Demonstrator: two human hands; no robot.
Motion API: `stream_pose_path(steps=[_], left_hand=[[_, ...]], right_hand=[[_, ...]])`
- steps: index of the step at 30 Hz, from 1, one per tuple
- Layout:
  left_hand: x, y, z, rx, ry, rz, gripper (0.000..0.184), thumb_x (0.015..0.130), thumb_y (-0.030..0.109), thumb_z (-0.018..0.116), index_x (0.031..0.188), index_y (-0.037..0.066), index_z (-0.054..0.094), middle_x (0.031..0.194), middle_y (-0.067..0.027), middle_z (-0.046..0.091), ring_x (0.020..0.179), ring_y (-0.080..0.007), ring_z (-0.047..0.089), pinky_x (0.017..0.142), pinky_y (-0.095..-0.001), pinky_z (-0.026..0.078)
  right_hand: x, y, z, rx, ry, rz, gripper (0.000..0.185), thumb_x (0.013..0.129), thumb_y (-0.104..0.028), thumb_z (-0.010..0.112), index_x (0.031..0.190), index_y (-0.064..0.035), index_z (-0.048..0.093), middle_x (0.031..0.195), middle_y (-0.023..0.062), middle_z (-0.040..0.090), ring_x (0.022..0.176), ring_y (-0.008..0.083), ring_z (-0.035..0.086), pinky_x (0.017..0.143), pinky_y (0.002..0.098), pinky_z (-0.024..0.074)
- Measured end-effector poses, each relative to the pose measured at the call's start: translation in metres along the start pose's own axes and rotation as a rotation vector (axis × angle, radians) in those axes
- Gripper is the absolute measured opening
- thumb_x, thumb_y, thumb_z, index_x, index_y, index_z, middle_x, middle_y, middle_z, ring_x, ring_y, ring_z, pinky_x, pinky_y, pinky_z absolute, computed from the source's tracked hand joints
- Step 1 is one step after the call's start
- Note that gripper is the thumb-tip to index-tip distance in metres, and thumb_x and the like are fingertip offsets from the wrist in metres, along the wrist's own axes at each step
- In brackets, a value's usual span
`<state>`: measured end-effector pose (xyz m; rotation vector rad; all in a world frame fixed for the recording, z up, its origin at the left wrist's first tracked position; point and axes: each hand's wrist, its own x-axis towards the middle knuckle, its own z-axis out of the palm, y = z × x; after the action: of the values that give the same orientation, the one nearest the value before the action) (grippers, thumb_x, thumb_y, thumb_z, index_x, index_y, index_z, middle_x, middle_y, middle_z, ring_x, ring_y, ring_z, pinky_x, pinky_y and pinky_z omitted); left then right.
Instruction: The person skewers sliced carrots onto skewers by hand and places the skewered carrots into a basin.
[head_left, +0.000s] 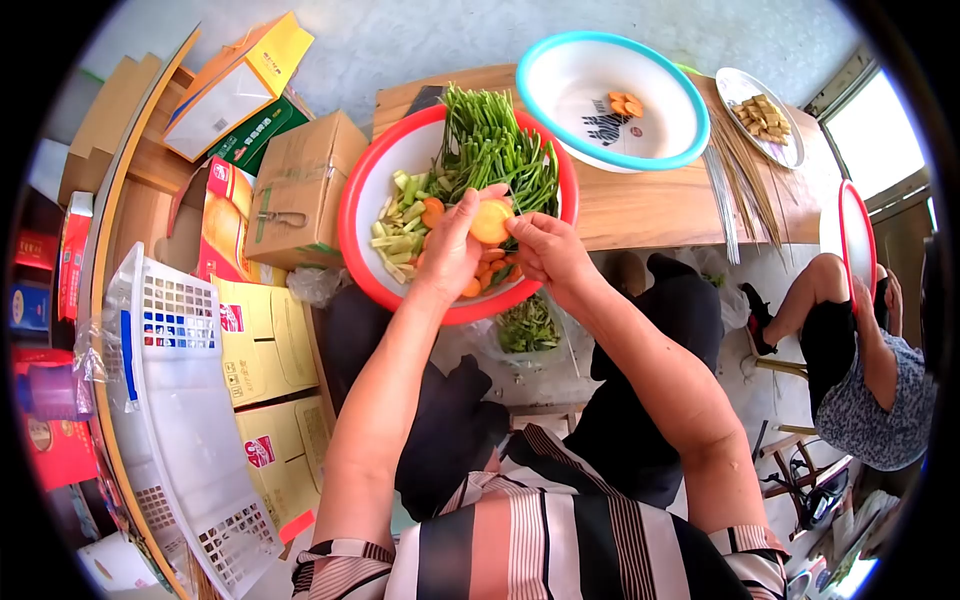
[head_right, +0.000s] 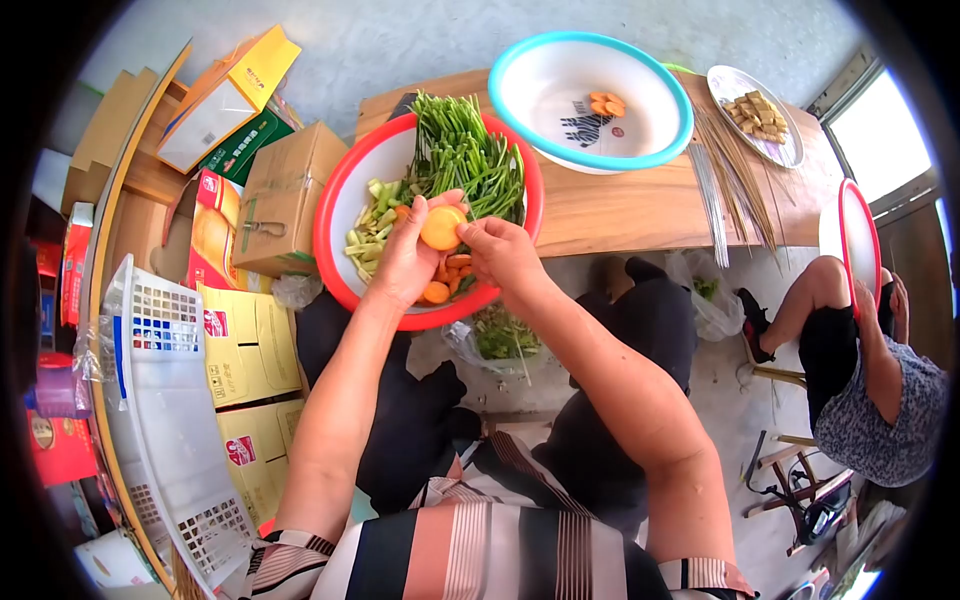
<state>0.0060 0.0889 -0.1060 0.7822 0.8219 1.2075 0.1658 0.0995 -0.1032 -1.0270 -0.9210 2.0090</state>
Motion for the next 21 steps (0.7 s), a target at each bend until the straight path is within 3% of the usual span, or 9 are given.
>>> stream_pose_path(steps=[1,2,4,6,9,15,16,21], left_hand=[[0.003,-0.005,0.004,-0.028,0.023,0.103,0.057,0.095,0.048,0.045,0.127,0.001,0.049,0.110,-0.0078,0.059,0.098,-0.0135,0.055,0.081,-0.0286,0.045],[0.002,-0.010,0.008,-0.027,0.027,0.120,0.063,0.096,0.054,0.037,0.132,0.002,0.043,0.119,-0.0103,0.054,0.107,-0.0173,0.052,0.096,-0.0348,0.038],[0.001,-0.015,0.016,-0.016,0.059,0.178,0.064,0.096,0.055,0.034,0.132,0.003,0.041,0.118,-0.0107,0.055,0.107,-0.0188,0.052,0.096,-0.0339,0.038],[0.001,-0.017,0.018,0.001,0.063,0.215,0.064,0.096,0.055,0.032,0.131,0.002,0.042,0.117,-0.0111,0.055,0.107,-0.0192,0.052,0.096,-0.0332,0.038],[0.001,-0.020,0.015,0.088,0.121,0.298,0.062,0.097,0.055,0.030,0.127,0.003,0.045,0.108,-0.0116,0.058,0.102,-0.0185,0.053,0.092,-0.0313,0.040],[0.011,-0.002,-0.017,-0.455,0.314,0.134,0.054,0.098,0.049,0.028,0.108,0.002,0.053,0.082,-0.0118,0.059,0.070,-0.0186,0.053,0.064,-0.0305,0.045],[0.011,0.002,-0.025,-0.502,0.324,0.087,0.055,0.098,0.049,0.025,0.106,0.002,0.053,0.081,-0.0120,0.058,0.068,-0.0201,0.052,0.063,-0.0325,0.045],[0.011,0.006,-0.045,-0.592,0.289,-0.004,0.057,0.097,0.048,0.023,0.101,0.001,0.055,0.077,-0.0125,0.057,0.065,-0.0208,0.051,0.062,-0.0342,0.044]], right_hand=[[0.000,0.002,0.001,0.190,-0.044,0.040,0.020,0.091,-0.025,0.060,0.082,-0.0082,0.053,0.054,-0.0043,0.040,0.044,0.0068,0.033,0.041,0.0235,0.0261],[0.001,0.005,0.002,0.187,-0.048,0.041,0.020,0.091,-0.025,0.060,0.082,-0.0082,0.053,0.054,-0.0043,0.040,0.044,0.0068,0.033,0.041,0.0235,0.0261],[0.003,0.010,0.004,0.494,-0.091,0.038,0.021,0.093,-0.024,0.057,0.079,-0.0102,0.049,0.052,-0.0045,0.035,0.043,0.0073,0.028,0.040,0.0243,0.0226],[0.002,0.011,0.008,0.488,-0.090,0.036,0.021,0.093,-0.024,0.056,0.079,-0.0103,0.049,0.052,-0.0045,0.035,0.043,0.0071,0.028,0.040,0.0239,0.0225],[-0.001,0.009,0.016,0.410,-0.065,0.044,0.020,0.095,-0.023,0.054,0.081,-0.0094,0.050,0.053,-0.0043,0.035,0.043,0.0069,0.028,0.041,0.0233,0.0228],[-0.016,0.002,0.027,-0.005,-0.022,-0.090,0.022,0.099,-0.023,0.045,0.092,-0.0043,0.055,0.053,-0.0027,0.038,0.044,0.0060,0.033,0.042,0.0220,0.0258],[-0.018,0.001,0.027,-0.147,-0.028,-0.116,0.024,0.099,-0.024,0.043,0.096,-0.0029,0.055,0.053,-0.0021,0.039,0.044,0.0060,0.034,0.042,0.0214,0.0267],[-0.037,-0.008,0.031,-0.258,-0.224,-0.067,0.022,0.100,-0.019,0.040,0.100,-0.0040,0.056,0.053,-0.0035,0.041,0.043,0.0048,0.035,0.041,0.0197,0.0266]])
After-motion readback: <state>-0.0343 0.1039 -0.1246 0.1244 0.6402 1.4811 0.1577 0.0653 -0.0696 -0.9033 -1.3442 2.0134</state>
